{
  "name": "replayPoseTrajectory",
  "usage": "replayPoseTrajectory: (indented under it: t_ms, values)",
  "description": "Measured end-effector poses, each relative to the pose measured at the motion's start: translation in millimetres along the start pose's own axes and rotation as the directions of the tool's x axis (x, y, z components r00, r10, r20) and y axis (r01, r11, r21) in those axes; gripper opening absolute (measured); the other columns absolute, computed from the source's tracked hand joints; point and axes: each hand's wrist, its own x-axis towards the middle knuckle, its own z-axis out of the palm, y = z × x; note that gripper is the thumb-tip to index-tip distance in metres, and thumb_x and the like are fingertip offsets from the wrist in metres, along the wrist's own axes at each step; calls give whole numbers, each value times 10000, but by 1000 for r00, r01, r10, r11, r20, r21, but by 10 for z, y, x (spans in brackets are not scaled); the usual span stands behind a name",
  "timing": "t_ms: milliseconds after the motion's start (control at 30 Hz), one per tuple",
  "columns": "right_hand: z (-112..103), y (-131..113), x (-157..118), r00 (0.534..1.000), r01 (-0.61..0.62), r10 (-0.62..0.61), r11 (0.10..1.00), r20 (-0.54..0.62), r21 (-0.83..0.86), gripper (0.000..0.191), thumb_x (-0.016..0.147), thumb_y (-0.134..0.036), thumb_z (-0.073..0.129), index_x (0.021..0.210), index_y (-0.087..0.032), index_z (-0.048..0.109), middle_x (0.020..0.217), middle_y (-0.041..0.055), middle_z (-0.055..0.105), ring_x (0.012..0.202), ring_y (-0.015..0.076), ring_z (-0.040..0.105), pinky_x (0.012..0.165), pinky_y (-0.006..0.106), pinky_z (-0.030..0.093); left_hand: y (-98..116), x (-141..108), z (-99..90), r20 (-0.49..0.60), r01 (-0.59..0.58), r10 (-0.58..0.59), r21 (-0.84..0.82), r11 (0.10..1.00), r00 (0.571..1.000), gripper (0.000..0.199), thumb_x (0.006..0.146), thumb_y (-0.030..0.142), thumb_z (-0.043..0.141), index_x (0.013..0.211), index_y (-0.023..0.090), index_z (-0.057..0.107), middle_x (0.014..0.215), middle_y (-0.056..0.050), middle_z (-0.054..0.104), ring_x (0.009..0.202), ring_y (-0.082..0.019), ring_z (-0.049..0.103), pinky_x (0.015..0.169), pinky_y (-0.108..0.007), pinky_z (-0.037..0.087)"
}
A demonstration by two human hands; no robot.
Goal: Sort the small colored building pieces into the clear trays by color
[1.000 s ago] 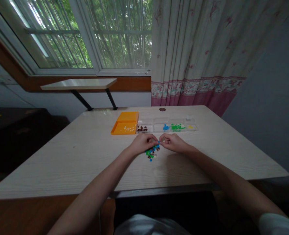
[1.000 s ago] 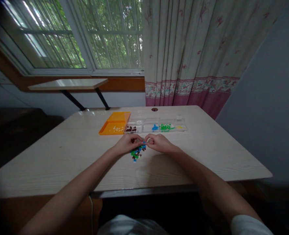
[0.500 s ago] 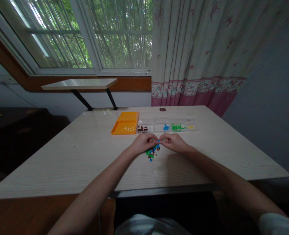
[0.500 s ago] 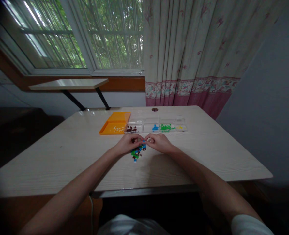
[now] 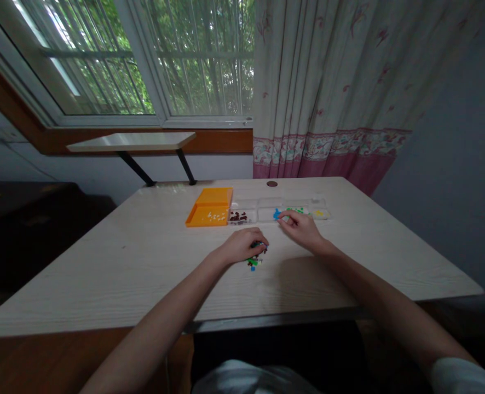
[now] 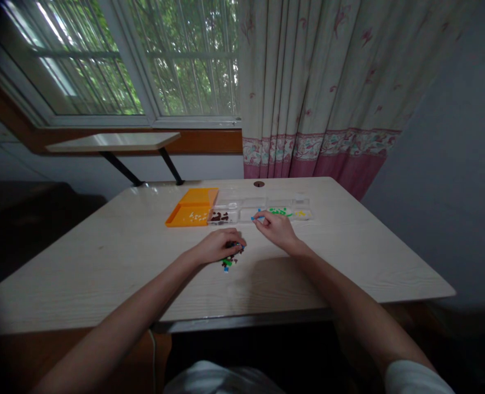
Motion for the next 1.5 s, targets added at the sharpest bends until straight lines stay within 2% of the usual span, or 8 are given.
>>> replayPoseTrajectory:
  t_ms: [300,700,900,1067,1167,1233,1367,1500]
  values:
    - [28,47,3,996,-20,17,999,-88,-30,244,783,-376,511,828,-188,660,492,-22,487,472,97,438,526,197,343,-4,-7,-8,-12,-34,34,10,999,999,177,792,214,507,878,189,660,851,-36,601,777,-127,556,692,-202,409]
    - [146,298,75,989,-124,107,976,-102,-178,237,773,-396,513,827,-216,658,519,-28,537,489,104,485,509,202,303,-81,22,38,12,-19,20,-79,997,1000,136,719,187,567,828,155,641,846,-44,604,808,-142,542,735,-222,415]
    - [176,341,107,989,-145,135,972,-64,-187,252,784,-396,506,902,-232,657,523,-29,551,491,111,501,500,204,301,-96,28,31,14,-27,30,-135,990,999,128,752,197,560,832,151,648,837,-49,603,811,-138,535,742,-221,408]
    - [146,260,51,997,-54,60,991,48,-119,225,795,-336,496,900,-215,654,525,-29,550,475,100,487,504,195,315,-90,32,10,-3,23,-24,-238,971,1000,158,762,253,575,824,128,649,807,-54,616,734,-128,533,685,-216,408]
    - [146,185,6,989,42,-31,996,144,-73,219,805,-320,488,890,-209,657,516,-30,552,457,91,472,508,191,319,-95,40,14,9,99,-101,-313,945,995,193,777,272,554,855,122,647,760,-45,623,659,-113,523,623,-207,398]
    - [159,138,-25,976,117,-107,992,188,-41,223,811,-323,489,904,-209,655,513,-31,555,460,89,471,511,187,319,-102,49,24,-20,137,-156,-375,917,988,219,791,288,533,878,120,642,743,-40,618,640,-107,515,596,-202,386]
    - [205,68,-74,957,246,-238,969,167,-24,225,802,-311,516,955,-209,646,522,-32,564,469,81,476,523,183,316,-115,70,66,-133,151,-258,-531,834,957,241,778,328,544,869,113,604,670,-8,558,572,-82,460,521,-183,337]
    - [254,51,-91,935,335,-329,942,133,-24,215,800,-310,528,942,-213,656,513,-30,561,461,76,471,523,182,310,-103,88,124,-182,81,-308,-732,676,934,281,716,349,616,848,131,500,650,28,502,549,-62,439,507,-166,326]
